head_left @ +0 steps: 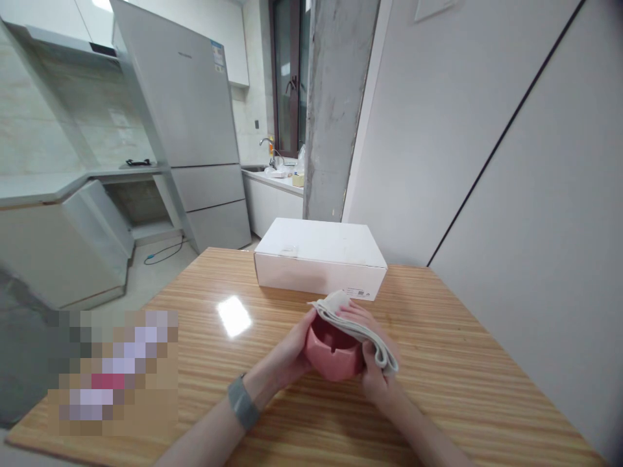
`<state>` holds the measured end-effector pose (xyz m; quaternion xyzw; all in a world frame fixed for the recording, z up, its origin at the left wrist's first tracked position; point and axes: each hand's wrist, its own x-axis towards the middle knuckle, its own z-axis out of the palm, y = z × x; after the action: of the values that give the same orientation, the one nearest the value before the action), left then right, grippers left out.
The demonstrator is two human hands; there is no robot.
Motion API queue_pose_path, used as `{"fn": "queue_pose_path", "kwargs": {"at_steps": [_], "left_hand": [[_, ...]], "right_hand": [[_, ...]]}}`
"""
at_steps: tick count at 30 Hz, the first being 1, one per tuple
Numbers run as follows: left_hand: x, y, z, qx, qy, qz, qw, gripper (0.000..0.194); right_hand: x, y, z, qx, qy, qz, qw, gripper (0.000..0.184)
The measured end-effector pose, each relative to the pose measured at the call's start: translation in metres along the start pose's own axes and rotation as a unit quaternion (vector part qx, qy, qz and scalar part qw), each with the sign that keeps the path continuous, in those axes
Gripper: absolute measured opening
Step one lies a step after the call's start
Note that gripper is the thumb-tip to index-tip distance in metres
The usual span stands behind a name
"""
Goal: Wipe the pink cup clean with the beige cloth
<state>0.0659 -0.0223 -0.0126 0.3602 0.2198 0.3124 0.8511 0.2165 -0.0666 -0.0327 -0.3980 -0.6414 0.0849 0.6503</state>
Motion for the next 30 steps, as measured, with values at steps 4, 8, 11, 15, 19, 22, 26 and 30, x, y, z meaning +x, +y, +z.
{"fn": "queue_pose_path", "kwargs": {"at_steps": [4,8,11,15,19,22,26,30], "left_hand": [[0.003,-0.002,0.002,0.023,0.043,0.076,0.996,0.053],[0.005,-0.005,-0.001,0.076,0.091,0.145,0.982,0.054],[0.005,-0.005,-0.004,0.164,0.15,0.201,0.954,0.047],[0.004,-0.005,-0.007,0.206,0.162,0.203,0.943,0.043],[0.003,-0.009,-0.005,0.206,0.128,0.212,0.946,0.052],[0.001,-0.012,0.0,0.132,0.068,0.198,0.969,0.059],[-0.002,-0.01,0.007,0.057,-0.028,0.162,0.985,0.054],[-0.004,-0.002,0.006,-0.002,-0.05,0.115,0.992,0.046]], "right_hand": [[0.009,-0.011,-0.015,-0.082,-0.175,-0.15,0.97,0.044],[0.018,-0.011,-0.019,-0.129,-0.25,-0.15,0.948,0.043],[0.021,-0.008,-0.016,-0.142,-0.274,-0.144,0.94,0.044],[0.021,-0.005,-0.012,-0.164,-0.281,-0.132,0.936,0.044],[0.017,-0.005,-0.008,-0.199,-0.252,-0.116,0.94,0.039],[0.014,-0.006,-0.005,-0.225,-0.213,-0.121,0.943,0.038],[0.012,-0.007,-0.006,-0.241,-0.185,-0.169,0.938,0.043],[0.011,-0.011,-0.009,-0.247,-0.182,-0.215,0.927,0.044]]}}
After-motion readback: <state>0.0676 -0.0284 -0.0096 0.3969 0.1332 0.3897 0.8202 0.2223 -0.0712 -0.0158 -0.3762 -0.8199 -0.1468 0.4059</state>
